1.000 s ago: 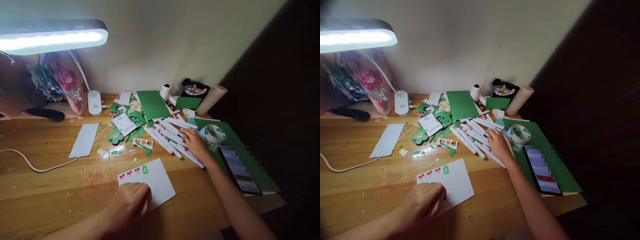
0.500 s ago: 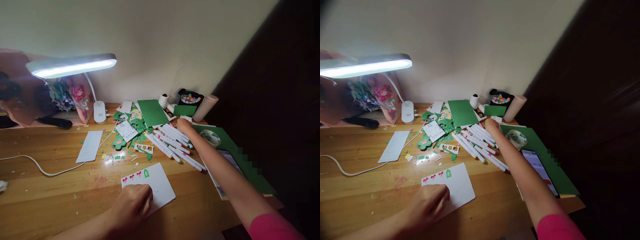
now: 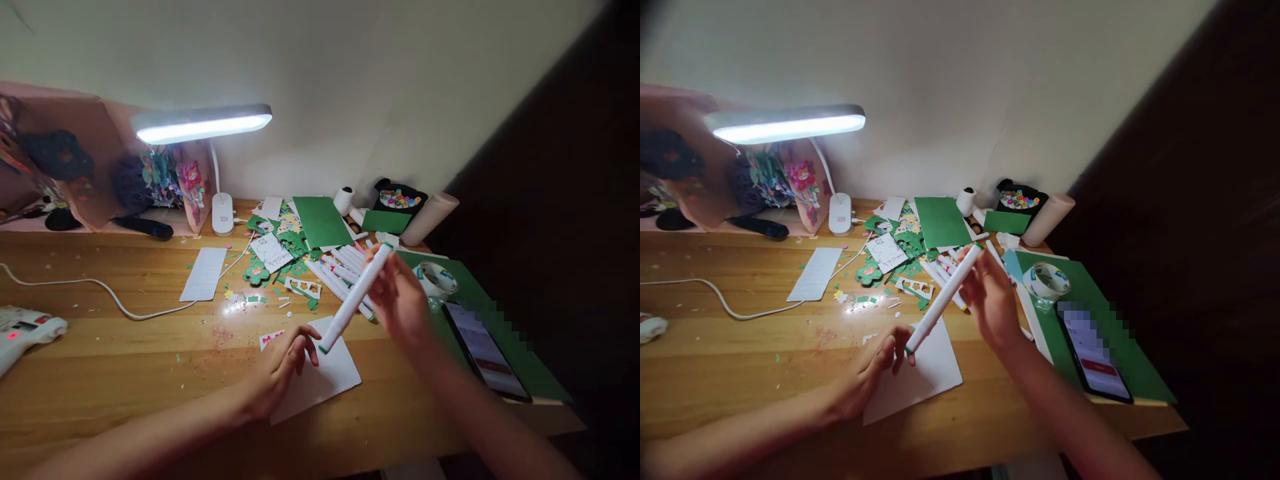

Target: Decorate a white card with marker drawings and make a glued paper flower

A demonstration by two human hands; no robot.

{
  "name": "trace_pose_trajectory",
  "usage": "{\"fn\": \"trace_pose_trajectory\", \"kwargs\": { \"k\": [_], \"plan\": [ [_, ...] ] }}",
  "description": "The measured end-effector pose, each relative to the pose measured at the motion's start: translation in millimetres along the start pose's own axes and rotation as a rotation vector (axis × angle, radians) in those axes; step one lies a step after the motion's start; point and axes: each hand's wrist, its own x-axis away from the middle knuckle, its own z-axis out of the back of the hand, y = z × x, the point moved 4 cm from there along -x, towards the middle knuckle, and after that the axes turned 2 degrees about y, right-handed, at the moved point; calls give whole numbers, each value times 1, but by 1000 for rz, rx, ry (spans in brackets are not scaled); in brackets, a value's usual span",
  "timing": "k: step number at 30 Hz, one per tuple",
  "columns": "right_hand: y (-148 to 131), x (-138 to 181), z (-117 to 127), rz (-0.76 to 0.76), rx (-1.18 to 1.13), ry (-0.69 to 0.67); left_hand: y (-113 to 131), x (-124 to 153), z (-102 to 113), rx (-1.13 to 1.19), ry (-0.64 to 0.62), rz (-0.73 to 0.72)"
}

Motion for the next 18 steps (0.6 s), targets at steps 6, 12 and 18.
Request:
{"fn": "trace_pose_trajectory", "kwargs": {
  "k": [6, 12, 18],
  "plan": [
    [42, 32, -18, -188, -182, -142, 2, 4, -11, -143, -170, 30],
    [63, 35, -18, 39, 31, -422, -17, -1, 0, -485, 58, 107],
    [71, 45, -15, -73, 56, -573, -19, -1, 5, -654, 122, 37]
  ]
}}
